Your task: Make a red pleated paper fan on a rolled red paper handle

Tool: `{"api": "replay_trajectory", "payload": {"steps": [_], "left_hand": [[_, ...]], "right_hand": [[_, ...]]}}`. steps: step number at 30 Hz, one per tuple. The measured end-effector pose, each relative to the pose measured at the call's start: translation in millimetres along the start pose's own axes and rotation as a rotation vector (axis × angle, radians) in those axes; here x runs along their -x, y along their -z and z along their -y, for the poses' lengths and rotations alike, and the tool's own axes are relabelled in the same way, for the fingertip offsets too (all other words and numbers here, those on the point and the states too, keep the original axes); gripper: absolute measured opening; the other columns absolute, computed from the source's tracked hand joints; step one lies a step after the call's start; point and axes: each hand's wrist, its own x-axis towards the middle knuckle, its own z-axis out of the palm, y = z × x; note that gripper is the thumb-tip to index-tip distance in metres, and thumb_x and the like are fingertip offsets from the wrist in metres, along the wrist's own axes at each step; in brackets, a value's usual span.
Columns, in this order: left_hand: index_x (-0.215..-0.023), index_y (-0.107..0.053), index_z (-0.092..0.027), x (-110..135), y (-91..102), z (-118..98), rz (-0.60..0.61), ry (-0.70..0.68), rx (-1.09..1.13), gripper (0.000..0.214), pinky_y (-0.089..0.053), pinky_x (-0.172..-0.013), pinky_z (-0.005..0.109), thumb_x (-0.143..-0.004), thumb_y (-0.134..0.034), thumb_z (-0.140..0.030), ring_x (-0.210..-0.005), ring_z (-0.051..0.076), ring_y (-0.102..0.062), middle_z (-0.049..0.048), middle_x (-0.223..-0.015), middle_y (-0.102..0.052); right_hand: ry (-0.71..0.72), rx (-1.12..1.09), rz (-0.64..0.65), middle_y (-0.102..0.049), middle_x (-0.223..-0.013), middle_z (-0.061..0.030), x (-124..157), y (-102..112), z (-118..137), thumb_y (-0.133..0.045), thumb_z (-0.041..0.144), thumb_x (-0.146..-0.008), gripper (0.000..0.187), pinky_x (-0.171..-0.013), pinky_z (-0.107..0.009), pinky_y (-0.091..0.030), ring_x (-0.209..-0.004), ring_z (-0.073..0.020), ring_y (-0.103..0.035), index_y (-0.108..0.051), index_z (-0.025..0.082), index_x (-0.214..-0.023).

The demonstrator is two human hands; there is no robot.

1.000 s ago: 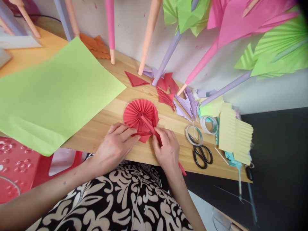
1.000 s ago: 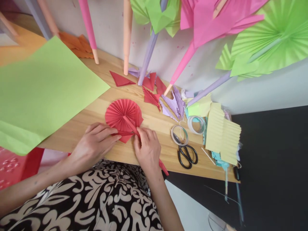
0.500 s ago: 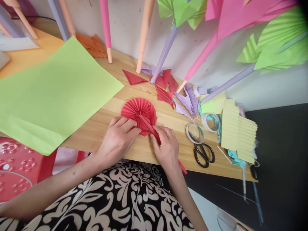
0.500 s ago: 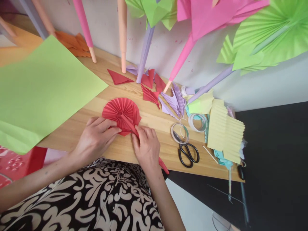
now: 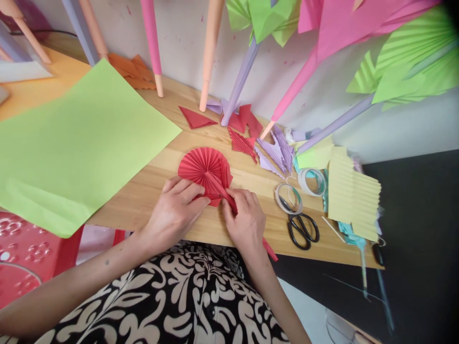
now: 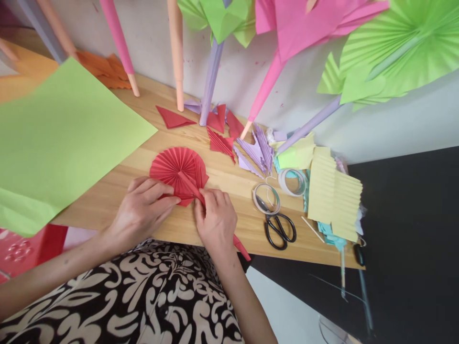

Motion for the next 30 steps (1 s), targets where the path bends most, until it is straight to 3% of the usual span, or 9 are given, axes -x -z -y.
{"api": "replay_trajectory", "payload": {"steps": [15, 23, 30], "left_hand": [[-0.087, -0.067, -0.018, 0.2, -0.5, 1.5, 0.022, -0.007, 0.018, 0.015, -0.037, -0.084, 0.037, -0.094, -0.053, -0.02, -0.086, 0.019, -0.053, 0.004, -0.092, -0.067], [-0.087, -0.065, -0.018, 0.0, -0.3, 1.7, 0.011, -0.008, 0.017, 0.014, -0.037, -0.083, 0.037, -0.094, -0.053, -0.019, -0.084, 0.018, -0.053, 0.0032, -0.09, -0.067], [-0.08, -0.061, -0.018, 0.8, -1.6, 2.0, 0.039, -0.023, 0.003, 0.02, -0.037, -0.083, 0.037, -0.096, -0.05, -0.021, -0.082, 0.019, -0.053, 0.0028, -0.087, -0.067]], "right_hand": [[0.016, 0.051, 0.022, -0.067, -0.099, -0.008, -1.4, 0.3, 1.4, -0.047, 0.034, -0.098, 0.025, -0.08, -0.035, -0.044, -0.093, -0.0237, -0.057, -0.064, 0.019, -0.109], [0.003, 0.071, -0.009, -0.068, -0.095, -0.0067, -3.6, -0.4, 8.5, -0.051, 0.026, -0.095, 0.018, -0.078, -0.034, -0.044, -0.091, -0.0231, -0.058, -0.065, 0.019, -0.103], [-0.095, -0.048, -0.081, -0.07, -0.102, -0.0075, -0.1, -6.0, 6.1, -0.056, 0.028, -0.092, 0.042, -0.083, -0.036, -0.049, -0.094, -0.0229, -0.062, -0.049, 0.018, -0.132]]}}
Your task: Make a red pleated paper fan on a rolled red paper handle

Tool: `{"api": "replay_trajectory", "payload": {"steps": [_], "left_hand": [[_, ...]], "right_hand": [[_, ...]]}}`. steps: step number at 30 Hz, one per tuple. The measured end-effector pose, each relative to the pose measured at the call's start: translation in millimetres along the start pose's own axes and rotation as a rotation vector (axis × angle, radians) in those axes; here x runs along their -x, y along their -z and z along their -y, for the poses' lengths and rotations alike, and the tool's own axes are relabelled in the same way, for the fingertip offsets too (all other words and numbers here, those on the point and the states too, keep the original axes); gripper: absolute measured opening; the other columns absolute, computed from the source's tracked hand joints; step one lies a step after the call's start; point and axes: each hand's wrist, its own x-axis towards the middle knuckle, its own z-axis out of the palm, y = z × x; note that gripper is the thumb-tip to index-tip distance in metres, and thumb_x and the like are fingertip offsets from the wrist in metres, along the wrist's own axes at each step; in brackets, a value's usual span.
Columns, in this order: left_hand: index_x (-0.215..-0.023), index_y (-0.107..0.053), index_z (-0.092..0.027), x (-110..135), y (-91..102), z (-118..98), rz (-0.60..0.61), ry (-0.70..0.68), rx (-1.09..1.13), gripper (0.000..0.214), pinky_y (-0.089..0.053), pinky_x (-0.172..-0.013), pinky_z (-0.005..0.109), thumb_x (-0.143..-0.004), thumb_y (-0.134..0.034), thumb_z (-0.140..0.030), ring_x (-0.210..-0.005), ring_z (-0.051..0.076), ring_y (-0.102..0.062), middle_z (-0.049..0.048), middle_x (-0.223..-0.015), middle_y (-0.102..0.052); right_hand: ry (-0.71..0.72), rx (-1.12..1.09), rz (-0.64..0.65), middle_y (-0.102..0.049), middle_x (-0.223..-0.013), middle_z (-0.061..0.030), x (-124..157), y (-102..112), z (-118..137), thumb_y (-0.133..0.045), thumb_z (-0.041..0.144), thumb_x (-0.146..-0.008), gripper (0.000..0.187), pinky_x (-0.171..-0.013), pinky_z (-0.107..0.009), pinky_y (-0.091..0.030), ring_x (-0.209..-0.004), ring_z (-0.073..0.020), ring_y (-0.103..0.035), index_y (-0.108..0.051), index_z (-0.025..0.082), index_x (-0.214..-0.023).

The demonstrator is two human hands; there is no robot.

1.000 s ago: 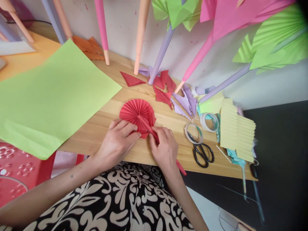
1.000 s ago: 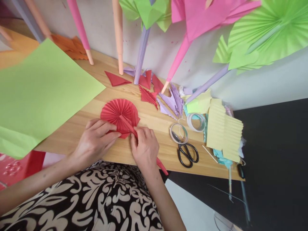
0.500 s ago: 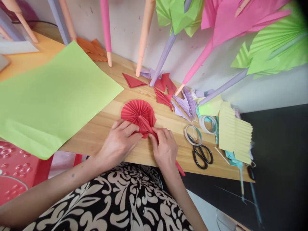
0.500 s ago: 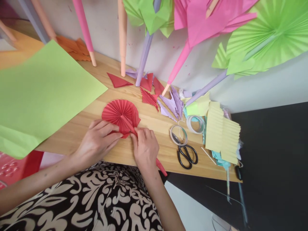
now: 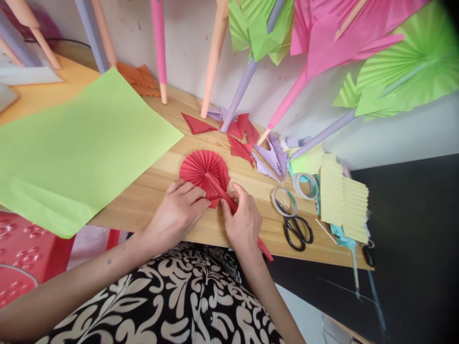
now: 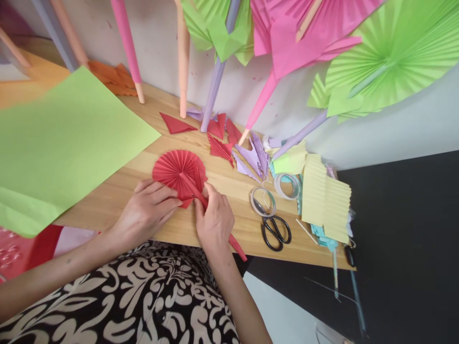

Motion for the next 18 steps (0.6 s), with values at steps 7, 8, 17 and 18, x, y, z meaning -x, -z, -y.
{"api": "replay_trajectory", "payload": {"steps": [7, 8, 17, 18], "left_hand": [[-0.08, -0.062, -0.018, -0.4, -1.3, 0.2, -0.012, -0.004, -0.003, 0.02, -0.038, -0.084, 0.038, -0.096, -0.05, -0.021, -0.082, 0.019, -0.054, 0.0031, -0.088, -0.068], [-0.08, -0.063, -0.018, -0.6, -1.3, 0.1, -0.013, -0.005, -0.001, 0.02, -0.038, -0.083, 0.037, -0.096, -0.051, -0.021, -0.082, 0.019, -0.054, 0.0032, -0.088, -0.068], [-0.081, -0.064, -0.017, -1.1, -0.4, -0.7, 0.001, 0.003, 0.01, 0.02, -0.038, -0.082, 0.037, -0.096, -0.051, -0.021, -0.081, 0.019, -0.054, 0.0036, -0.087, -0.068], [-0.082, -0.064, -0.017, -1.4, -0.2, -0.8, 0.003, 0.004, 0.011, 0.02, -0.038, -0.082, 0.037, -0.096, -0.051, -0.021, -0.081, 0.019, -0.054, 0.0035, -0.086, -0.068]], "right_hand": [[0.016, -0.03, 0.014, -0.068, -0.11, -0.0091, -3.2, 0.1, 2.2, -0.054, 0.024, -0.091, 0.045, -0.088, -0.039, -0.05, -0.1, -0.024, -0.062, -0.047, 0.019, -0.136], [0.02, -0.029, 0.019, -0.069, -0.11, -0.0093, -3.9, 0.2, 2.6, -0.054, 0.024, -0.091, 0.046, -0.088, -0.04, -0.05, -0.1, -0.0243, -0.062, -0.047, 0.019, -0.137], [0.018, -0.025, 0.042, -0.069, -0.106, -0.0087, -8.4, -1.0, 5.8, -0.051, 0.017, -0.089, 0.049, -0.086, -0.042, -0.05, -0.097, -0.0251, -0.062, -0.046, 0.019, -0.137], [0.016, -0.025, 0.044, -0.069, -0.106, -0.0087, -8.7, -1.1, 6.1, -0.051, 0.017, -0.089, 0.049, -0.086, -0.041, -0.05, -0.097, -0.025, -0.062, -0.047, 0.019, -0.137]]}}
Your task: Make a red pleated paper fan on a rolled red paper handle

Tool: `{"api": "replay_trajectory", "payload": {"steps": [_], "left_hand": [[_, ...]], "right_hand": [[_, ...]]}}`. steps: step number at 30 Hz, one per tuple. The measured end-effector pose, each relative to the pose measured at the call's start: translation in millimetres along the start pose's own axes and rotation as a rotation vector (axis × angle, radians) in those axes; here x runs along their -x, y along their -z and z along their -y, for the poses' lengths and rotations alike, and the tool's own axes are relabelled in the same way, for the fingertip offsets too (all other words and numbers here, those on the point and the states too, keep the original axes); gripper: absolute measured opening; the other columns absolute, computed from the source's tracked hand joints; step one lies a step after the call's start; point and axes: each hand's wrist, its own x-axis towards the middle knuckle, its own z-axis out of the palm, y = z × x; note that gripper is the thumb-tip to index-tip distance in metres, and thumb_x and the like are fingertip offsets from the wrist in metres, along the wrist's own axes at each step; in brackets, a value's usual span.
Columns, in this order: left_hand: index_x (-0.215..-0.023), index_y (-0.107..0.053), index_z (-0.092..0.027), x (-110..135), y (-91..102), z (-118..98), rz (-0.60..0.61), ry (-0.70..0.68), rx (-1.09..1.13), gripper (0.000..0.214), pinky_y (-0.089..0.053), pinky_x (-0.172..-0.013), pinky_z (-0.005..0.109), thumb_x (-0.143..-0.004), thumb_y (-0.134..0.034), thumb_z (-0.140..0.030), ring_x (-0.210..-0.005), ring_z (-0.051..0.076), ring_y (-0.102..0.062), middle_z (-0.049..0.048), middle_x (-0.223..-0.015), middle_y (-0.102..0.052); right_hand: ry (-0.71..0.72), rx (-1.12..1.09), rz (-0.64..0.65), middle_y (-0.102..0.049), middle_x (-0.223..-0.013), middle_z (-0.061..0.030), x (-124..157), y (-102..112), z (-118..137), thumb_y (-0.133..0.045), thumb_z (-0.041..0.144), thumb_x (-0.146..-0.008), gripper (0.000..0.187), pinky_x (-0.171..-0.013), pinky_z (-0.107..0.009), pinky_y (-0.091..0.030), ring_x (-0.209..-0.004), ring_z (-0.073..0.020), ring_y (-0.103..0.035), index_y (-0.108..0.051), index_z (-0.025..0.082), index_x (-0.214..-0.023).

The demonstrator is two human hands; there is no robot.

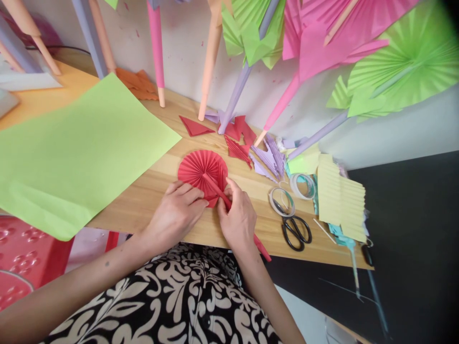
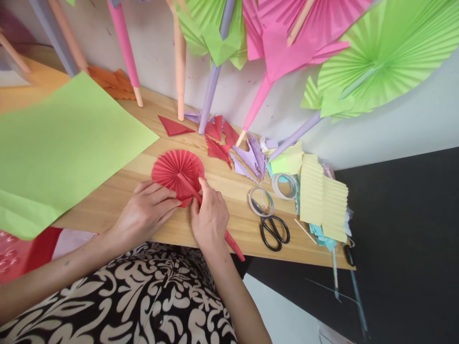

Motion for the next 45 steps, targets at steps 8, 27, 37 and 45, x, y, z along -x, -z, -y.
{"api": "replay_trajectory", "payload": {"steps": [8, 27, 37, 45], "left_hand": [[-0.085, -0.066, -0.017, -1.8, 1.0, 0.0, -0.023, 0.022, -0.023, 0.017, -0.037, -0.079, 0.037, -0.095, -0.052, -0.018, -0.082, 0.019, -0.054, 0.0035, -0.085, -0.067], [-0.093, -0.068, -0.017, 10.4, 5.3, -2.9, 0.06, 0.013, -0.001, 0.019, -0.041, -0.08, 0.037, -0.095, -0.05, -0.019, -0.085, 0.02, -0.057, 0.0067, -0.09, -0.068], [-0.096, -0.068, -0.017, 14.4, 10.7, 11.2, -0.024, 0.078, 0.004, 0.016, -0.044, -0.08, 0.036, -0.094, -0.053, -0.019, -0.087, 0.02, -0.059, 0.0072, -0.096, -0.07], [-0.083, -0.068, -0.018, -1.3, 5.8, 14.3, 0.045, 0.107, 0.008, 0.016, -0.041, -0.076, 0.035, -0.092, -0.058, -0.026, -0.081, 0.02, -0.061, 0.005, -0.084, -0.068]], "right_hand": [[-0.017, 0.0, -0.015, -0.069, -0.101, -0.0074, -3.1, -3.6, 0.9, -0.052, 0.015, -0.086, 0.047, -0.085, -0.04, -0.05, -0.094, -0.0239, -0.063, -0.048, 0.019, -0.133], [0.359, 0.044, 0.033, -0.068, -0.121, -0.0054, 26.5, 10.1, -9.6, -0.052, 0.015, -0.094, 0.034, -0.096, -0.043, -0.045, -0.113, -0.0244, -0.054, -0.065, 0.027, -0.123], [0.44, 0.02, -0.004, -0.073, -0.112, -0.0024, 21.1, -0.9, -11.0, -0.054, 0.013, -0.093, 0.026, -0.094, -0.043, -0.041, -0.107, -0.0242, -0.053, -0.07, 0.022, -0.111], [0.429, 0.004, -0.004, -0.073, -0.11, -0.0025, 20.6, -2.7, -10.3, -0.054, 0.016, -0.094, 0.024, -0.094, -0.042, -0.043, -0.107, -0.0229, -0.053, -0.071, 0.024, -0.109]]}}
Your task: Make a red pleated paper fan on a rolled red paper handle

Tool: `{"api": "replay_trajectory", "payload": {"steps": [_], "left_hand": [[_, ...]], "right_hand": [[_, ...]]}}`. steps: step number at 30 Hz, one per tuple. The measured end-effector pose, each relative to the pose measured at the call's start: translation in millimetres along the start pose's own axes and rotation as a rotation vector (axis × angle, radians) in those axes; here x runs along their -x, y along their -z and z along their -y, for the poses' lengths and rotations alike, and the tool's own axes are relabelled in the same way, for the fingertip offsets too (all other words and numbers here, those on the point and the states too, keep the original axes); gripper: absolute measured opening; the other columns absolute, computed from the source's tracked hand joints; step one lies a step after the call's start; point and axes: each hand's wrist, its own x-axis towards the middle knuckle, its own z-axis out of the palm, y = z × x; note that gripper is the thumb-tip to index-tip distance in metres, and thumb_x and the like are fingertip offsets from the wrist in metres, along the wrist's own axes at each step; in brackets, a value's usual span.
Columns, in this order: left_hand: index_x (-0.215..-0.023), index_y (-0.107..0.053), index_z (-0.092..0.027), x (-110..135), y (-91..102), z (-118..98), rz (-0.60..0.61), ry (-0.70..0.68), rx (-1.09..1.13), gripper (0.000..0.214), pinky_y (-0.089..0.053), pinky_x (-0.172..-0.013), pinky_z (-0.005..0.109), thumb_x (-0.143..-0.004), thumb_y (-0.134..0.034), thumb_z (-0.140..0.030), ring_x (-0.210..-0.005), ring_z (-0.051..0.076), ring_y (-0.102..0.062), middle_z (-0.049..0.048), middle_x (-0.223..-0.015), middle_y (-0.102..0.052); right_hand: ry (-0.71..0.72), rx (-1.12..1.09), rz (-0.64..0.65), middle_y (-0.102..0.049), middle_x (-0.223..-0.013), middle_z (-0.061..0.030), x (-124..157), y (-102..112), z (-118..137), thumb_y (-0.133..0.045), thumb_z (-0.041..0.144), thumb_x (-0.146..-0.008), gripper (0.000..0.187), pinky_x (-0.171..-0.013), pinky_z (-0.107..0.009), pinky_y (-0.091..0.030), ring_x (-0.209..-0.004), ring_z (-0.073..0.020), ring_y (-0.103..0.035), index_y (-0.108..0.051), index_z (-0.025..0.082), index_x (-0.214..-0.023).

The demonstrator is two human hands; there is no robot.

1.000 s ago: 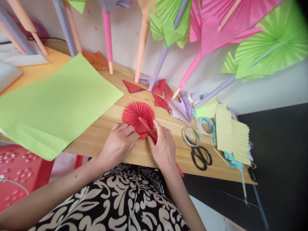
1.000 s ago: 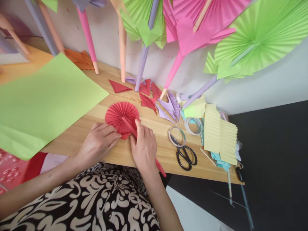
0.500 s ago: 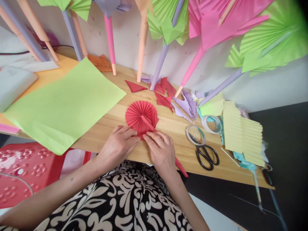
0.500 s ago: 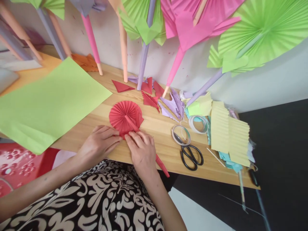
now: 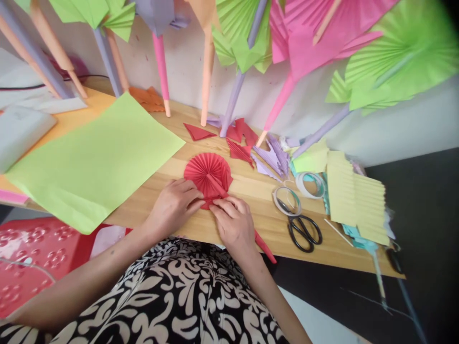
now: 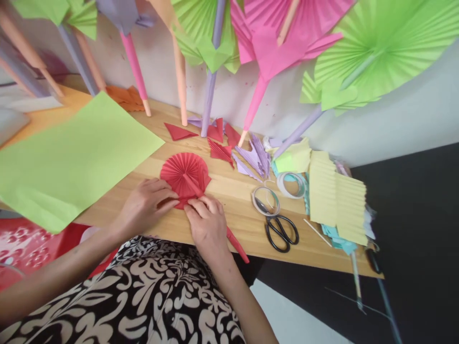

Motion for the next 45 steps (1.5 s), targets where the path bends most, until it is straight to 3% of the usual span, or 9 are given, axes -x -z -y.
{"api": "replay_trajectory", "payload": {"steps": [12, 16, 19, 24, 28, 31, 35, 40, 45], "left_hand": [[-0.074, -0.059, -0.023, -6.8, -9.3, 7.8, 0.018, -0.034, -0.024, 0.021, -0.033, -0.066, 0.034, -0.093, -0.051, -0.027, -0.069, 0.019, -0.056, 0.0015, -0.071, -0.063], [-0.073, -0.059, -0.022, -7.5, -9.2, 6.0, 0.001, -0.037, -0.041, 0.022, -0.032, -0.065, 0.034, -0.093, -0.05, -0.027, -0.07, 0.02, -0.057, 0.0022, -0.072, -0.064], [-0.075, -0.059, -0.022, -8.5, -7.6, 2.5, 0.001, -0.029, -0.036, 0.021, -0.033, -0.065, 0.034, -0.093, -0.049, -0.028, -0.069, 0.019, -0.057, 0.0022, -0.073, -0.065], [-0.082, -0.061, -0.022, -8.3, -7.2, -0.5, 0.002, 0.033, -0.013, 0.019, -0.038, -0.067, 0.033, -0.093, -0.05, -0.033, -0.071, 0.02, -0.06, 0.0025, -0.077, -0.068], [-0.093, -0.061, -0.021, -6.3, -7.5, 1.8, 0.014, 0.084, -0.011, 0.019, -0.041, -0.069, 0.035, -0.093, -0.051, -0.036, -0.073, 0.022, -0.063, 0.0045, -0.082, -0.07], [-0.1, -0.063, -0.019, -8.3, -2.9, -1.6, -0.051, 0.065, -0.037, 0.021, -0.044, -0.074, 0.038, -0.094, -0.051, -0.036, -0.082, 0.026, -0.064, 0.0085, -0.092, -0.07], [-0.098, -0.066, -0.02, -21.4, 9.1, -25.0, -0.16, -0.047, 0.008, 0.018, -0.046, -0.08, 0.039, -0.094, -0.054, -0.032, -0.089, 0.024, -0.064, 0.008, -0.097, -0.069], [-0.094, -0.068, -0.018, -44.7, 8.7, -65.3, -0.095, -0.158, 0.221, 0.012, -0.046, -0.081, 0.034, -0.093, -0.057, -0.024, -0.087, 0.018, -0.063, 0.0052, -0.091, -0.069], [-0.099, -0.067, -0.018, -55.0, -2.9, -77.5, -0.076, -0.111, 0.25, 0.012, -0.044, -0.082, 0.036, -0.091, -0.061, -0.024, -0.088, 0.02, -0.062, 0.0052, -0.094, -0.07]], "right_hand": [[-0.03, 0.032, 0.019, -0.07, -0.115, -0.0021, 3.6, -1.8, -1.7, -0.053, 0.023, -0.096, 0.021, -0.101, -0.037, -0.042, -0.113, -0.019, -0.051, -0.071, 0.024, -0.107], [0.001, 0.0, 0.029, -0.07, -0.116, -0.0023, 2.4, 11.3, 7.5, -0.051, 0.023, -0.096, 0.027, -0.104, -0.036, -0.042, -0.113, -0.0168, -0.054, -0.066, 0.026, -0.118], [0.057, -0.027, -0.062, -0.072, -0.112, 0.0012, 10.0, 32.7, 8.0, -0.049, 0.021, -0.095, 0.031, -0.107, -0.037, -0.04, -0.111, -0.0149, -0.058, -0.065, 0.031, -0.119], [-0.157, 0.061, -0.35, -0.073, -0.103, -0.0065, 34.4, 72.5, -39.9, -0.048, 0.016, -0.092, 0.031, -0.094, -0.044, -0.048, -0.1, -0.0214, -0.063, -0.065, 0.025, -0.116], [-0.349, 0.228, -0.183, -0.071, -0.108, -0.0119, 53.7, 78.9, -92.7, -0.054, 0.025, -0.093, 0.023, -0.09, -0.044, -0.049, -0.103, -0.0254, -0.06, -0.068, 0.018, -0.11], [-0.397, 0.281, -0.115, -0.072, -0.104, -0.0115, 61.9, 73.1, -109.4, -0.058, 0.023, -0.091, 0.018, -0.087, -0.042, -0.048, -0.098, -0.0252, -0.061, -0.069, 0.017, -0.103], [-0.384, 0.232, -0.183, -0.074, -0.097, -0.0079, 56.4, 73.5, -97.0, -0.055, 0.018, -0.092, 0.013, -0.085, -0.04, -0.046, -0.093, -0.0233, -0.064, -0.068, 0.019, -0.095], [-0.306, -0.09, -0.195, -0.073, -0.091, -0.0034, 39.2, 86.5, -59.6, -0.056, 0.026, -0.093, 0.011, -0.087, -0.037, -0.048, -0.089, -0.0199, -0.067, -0.067, 0.023, -0.094], [-0.209, -0.156, -0.207, -0.073, -0.091, -0.0021, 32.5, 89.8, -39.4, -0.057, 0.024, -0.093, 0.01, -0.095, -0.04, -0.045, -0.089, -0.0185, -0.067, -0.067, 0.024, -0.094]]}}
